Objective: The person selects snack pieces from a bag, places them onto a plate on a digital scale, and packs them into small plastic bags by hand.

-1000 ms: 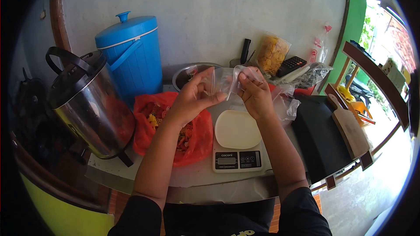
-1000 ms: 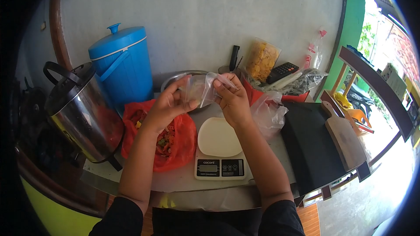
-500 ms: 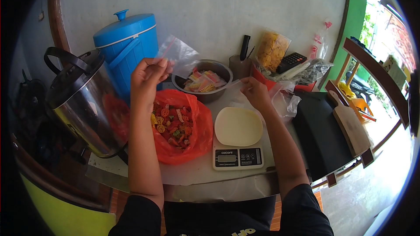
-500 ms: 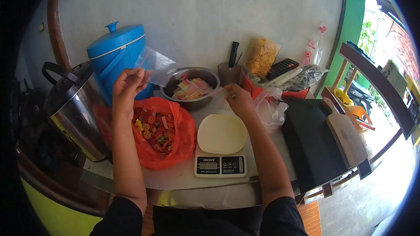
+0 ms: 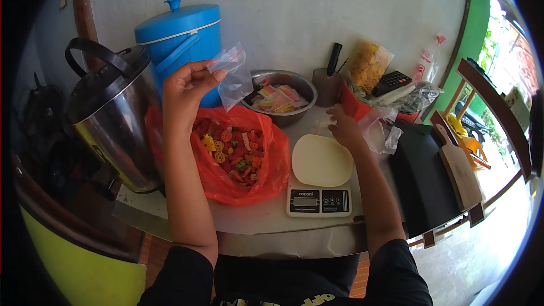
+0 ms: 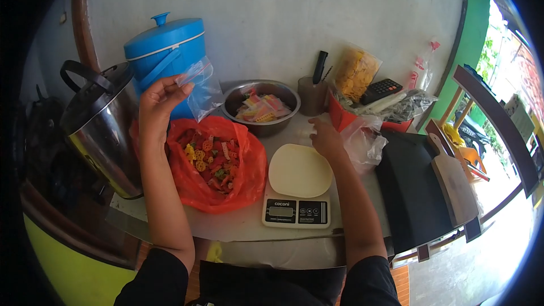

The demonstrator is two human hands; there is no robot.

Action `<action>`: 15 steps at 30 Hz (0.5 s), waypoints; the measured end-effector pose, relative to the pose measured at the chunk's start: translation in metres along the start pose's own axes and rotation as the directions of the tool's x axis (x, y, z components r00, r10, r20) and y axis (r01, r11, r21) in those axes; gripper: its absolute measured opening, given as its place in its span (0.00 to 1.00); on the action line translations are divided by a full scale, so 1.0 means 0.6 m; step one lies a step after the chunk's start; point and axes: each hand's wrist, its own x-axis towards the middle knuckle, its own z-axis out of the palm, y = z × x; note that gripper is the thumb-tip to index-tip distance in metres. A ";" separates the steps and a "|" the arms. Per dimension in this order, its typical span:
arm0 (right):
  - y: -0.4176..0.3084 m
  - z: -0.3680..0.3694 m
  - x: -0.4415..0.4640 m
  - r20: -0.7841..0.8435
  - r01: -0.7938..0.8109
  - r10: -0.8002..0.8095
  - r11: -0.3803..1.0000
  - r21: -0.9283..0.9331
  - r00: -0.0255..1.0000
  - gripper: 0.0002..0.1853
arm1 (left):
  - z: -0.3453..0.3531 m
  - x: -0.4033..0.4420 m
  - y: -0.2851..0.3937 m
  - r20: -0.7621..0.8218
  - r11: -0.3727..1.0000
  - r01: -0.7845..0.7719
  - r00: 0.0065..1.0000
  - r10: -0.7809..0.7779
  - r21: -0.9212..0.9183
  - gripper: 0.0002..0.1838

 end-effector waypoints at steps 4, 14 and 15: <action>-0.096 -0.029 -0.004 -0.120 0.239 -0.225 0.963 0.125 0.967 0.18 | -0.011 0.001 0.003 0.004 0.998 0.025 1.000 -0.025 0.061 0.17; -0.297 0.061 -0.029 0.196 0.599 -0.721 0.671 0.437 0.664 0.12 | -0.047 0.001 0.009 0.008 0.976 0.032 0.999 -0.035 0.214 0.16; -0.302 0.069 -0.032 0.202 0.628 -0.764 0.626 0.462 0.613 0.13 | -0.050 0.002 0.009 0.010 0.974 0.035 0.999 -0.038 0.222 0.15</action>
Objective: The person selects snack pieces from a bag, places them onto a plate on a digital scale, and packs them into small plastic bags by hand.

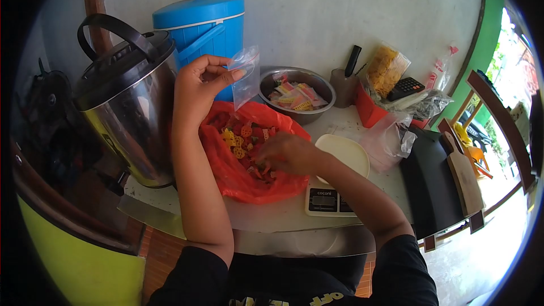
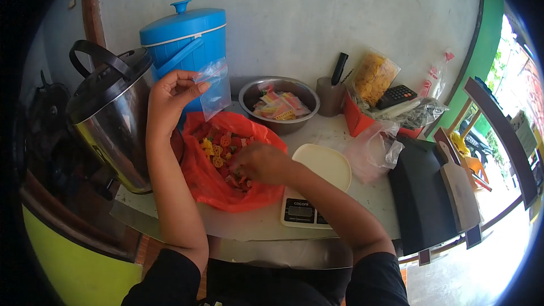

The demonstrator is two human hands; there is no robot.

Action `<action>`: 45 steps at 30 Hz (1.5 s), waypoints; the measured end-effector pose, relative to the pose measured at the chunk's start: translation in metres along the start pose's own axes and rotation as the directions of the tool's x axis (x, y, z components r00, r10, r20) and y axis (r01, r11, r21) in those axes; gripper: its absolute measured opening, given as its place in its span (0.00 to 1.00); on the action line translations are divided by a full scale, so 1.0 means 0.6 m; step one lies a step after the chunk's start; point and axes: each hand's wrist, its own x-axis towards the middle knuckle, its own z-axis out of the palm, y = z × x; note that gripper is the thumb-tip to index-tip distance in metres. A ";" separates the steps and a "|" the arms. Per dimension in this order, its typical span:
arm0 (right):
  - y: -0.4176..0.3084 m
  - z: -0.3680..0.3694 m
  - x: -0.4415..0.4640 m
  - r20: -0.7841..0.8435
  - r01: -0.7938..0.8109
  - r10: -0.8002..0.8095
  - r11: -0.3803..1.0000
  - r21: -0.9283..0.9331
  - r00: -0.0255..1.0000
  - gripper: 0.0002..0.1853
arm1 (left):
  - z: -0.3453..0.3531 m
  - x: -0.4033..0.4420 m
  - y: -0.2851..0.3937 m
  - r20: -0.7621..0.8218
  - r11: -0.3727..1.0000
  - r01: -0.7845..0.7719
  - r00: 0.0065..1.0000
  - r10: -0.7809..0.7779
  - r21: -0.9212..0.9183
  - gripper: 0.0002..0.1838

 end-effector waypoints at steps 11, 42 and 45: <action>-0.013 0.021 -0.003 -0.086 -0.157 0.137 0.936 -0.314 0.987 0.11 | -0.012 0.002 -0.002 0.021 0.999 -0.022 1.000 0.021 0.024 0.15; -0.109 0.056 -0.044 0.240 -0.143 0.285 0.867 -0.477 0.928 0.29 | -0.001 0.003 -0.004 0.022 0.993 -0.103 0.995 0.102 0.050 0.17; -0.101 0.014 -0.031 0.216 -0.220 0.336 0.876 -0.428 0.917 0.24 | -0.002 0.001 -0.002 0.028 0.997 -0.080 0.996 0.080 0.014 0.17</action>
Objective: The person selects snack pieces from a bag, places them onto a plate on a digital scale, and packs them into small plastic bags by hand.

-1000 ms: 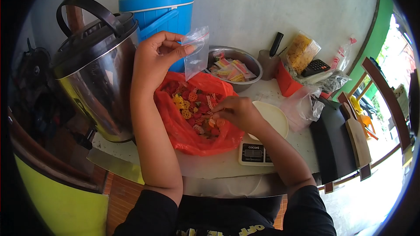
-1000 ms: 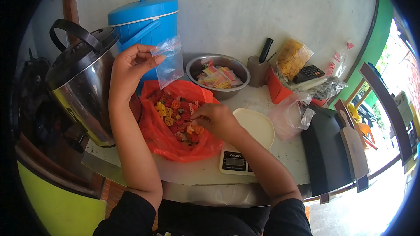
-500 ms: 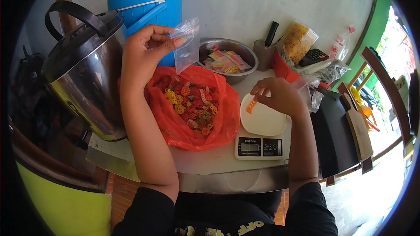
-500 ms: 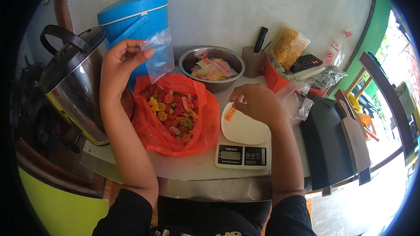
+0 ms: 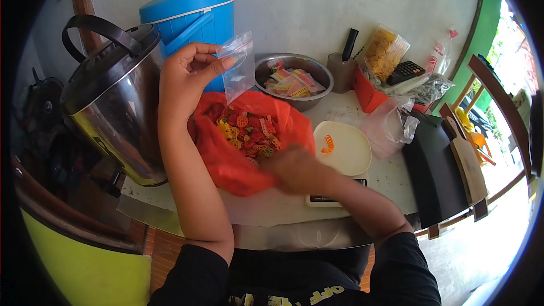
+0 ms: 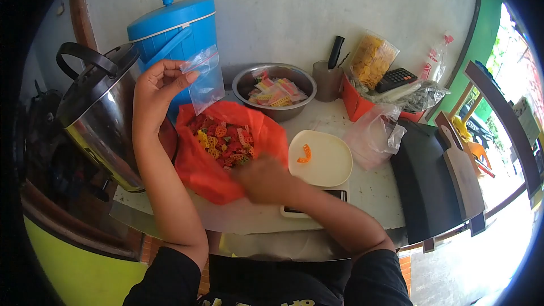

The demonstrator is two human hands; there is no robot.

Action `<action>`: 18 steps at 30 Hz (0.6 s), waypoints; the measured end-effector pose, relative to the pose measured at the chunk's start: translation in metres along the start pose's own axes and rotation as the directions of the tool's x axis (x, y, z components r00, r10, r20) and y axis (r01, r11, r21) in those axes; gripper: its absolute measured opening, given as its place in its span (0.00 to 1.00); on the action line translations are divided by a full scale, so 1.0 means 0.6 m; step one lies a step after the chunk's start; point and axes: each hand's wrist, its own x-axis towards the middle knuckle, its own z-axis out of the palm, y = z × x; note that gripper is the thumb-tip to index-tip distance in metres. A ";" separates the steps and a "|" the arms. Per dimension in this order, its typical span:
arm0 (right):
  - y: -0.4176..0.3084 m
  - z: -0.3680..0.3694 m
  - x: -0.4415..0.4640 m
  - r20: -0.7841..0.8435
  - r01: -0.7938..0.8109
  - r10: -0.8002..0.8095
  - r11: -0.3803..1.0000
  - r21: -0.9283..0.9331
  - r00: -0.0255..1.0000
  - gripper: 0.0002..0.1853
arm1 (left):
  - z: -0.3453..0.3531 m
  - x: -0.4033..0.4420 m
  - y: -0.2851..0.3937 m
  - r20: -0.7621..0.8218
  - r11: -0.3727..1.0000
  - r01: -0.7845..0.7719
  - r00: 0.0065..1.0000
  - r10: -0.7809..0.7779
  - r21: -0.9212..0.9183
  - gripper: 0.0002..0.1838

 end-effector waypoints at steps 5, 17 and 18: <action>0.041 -0.060 -0.008 -0.657 -0.038 0.102 0.993 0.111 0.747 0.19 | 0.006 0.001 0.003 0.020 0.999 0.013 1.000 -0.014 0.039 0.15; -0.008 -0.036 -0.021 0.385 0.114 -0.214 0.957 0.267 0.898 0.39 | 0.016 0.002 0.007 0.048 0.996 0.032 0.998 -0.037 0.088 0.15; -0.015 -0.030 -0.023 0.384 0.137 -0.222 0.962 0.236 0.896 0.40 | 0.016 0.002 0.006 0.054 0.996 0.026 0.998 -0.031 0.087 0.15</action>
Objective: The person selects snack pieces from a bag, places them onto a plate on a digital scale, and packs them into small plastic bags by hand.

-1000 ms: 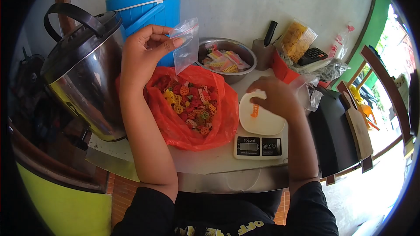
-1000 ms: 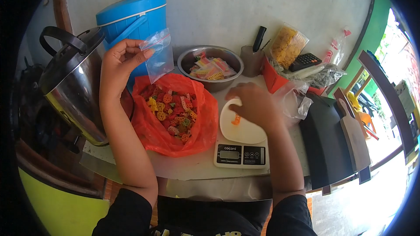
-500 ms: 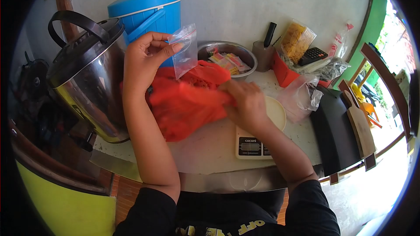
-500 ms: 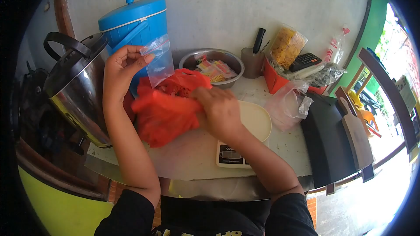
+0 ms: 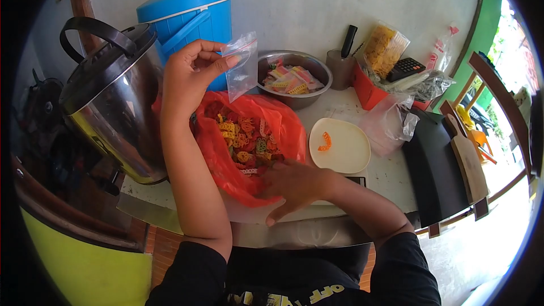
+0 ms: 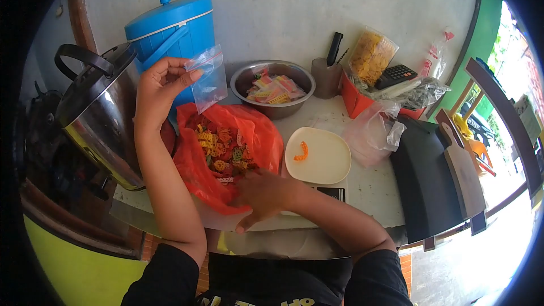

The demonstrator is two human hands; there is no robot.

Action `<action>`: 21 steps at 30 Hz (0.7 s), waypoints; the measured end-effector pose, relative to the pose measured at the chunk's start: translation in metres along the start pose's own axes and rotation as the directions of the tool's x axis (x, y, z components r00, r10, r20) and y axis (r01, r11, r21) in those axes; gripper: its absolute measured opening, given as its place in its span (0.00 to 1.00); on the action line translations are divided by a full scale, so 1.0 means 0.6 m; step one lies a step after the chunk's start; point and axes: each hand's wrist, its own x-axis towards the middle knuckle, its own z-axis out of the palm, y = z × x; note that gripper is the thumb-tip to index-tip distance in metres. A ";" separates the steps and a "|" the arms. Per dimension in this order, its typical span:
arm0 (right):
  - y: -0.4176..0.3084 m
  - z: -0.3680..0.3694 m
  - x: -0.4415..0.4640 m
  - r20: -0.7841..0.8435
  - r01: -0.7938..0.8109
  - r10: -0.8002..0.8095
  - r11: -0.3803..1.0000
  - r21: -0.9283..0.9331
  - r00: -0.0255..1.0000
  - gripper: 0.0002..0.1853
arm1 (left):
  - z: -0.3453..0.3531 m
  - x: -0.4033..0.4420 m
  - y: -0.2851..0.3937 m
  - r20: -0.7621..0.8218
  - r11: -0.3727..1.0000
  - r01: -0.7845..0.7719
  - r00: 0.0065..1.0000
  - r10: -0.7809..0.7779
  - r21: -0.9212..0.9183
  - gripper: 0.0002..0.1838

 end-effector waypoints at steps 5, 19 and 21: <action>0.031 0.022 0.015 -0.053 0.083 -0.074 0.974 0.212 0.996 0.26 | 0.001 -0.001 0.004 0.004 1.000 -0.002 1.000 0.002 -0.022 0.15; 0.050 0.099 0.083 -0.711 -0.231 0.029 0.954 -0.189 0.703 0.14 | -0.001 0.000 -0.001 0.011 1.000 -0.022 1.000 0.022 0.009 0.16; 0.045 0.093 0.077 -0.708 -0.253 0.048 0.949 -0.188 0.705 0.14 | 0.000 0.000 -0.004 0.015 1.000 -0.010 1.000 0.009 0.020 0.15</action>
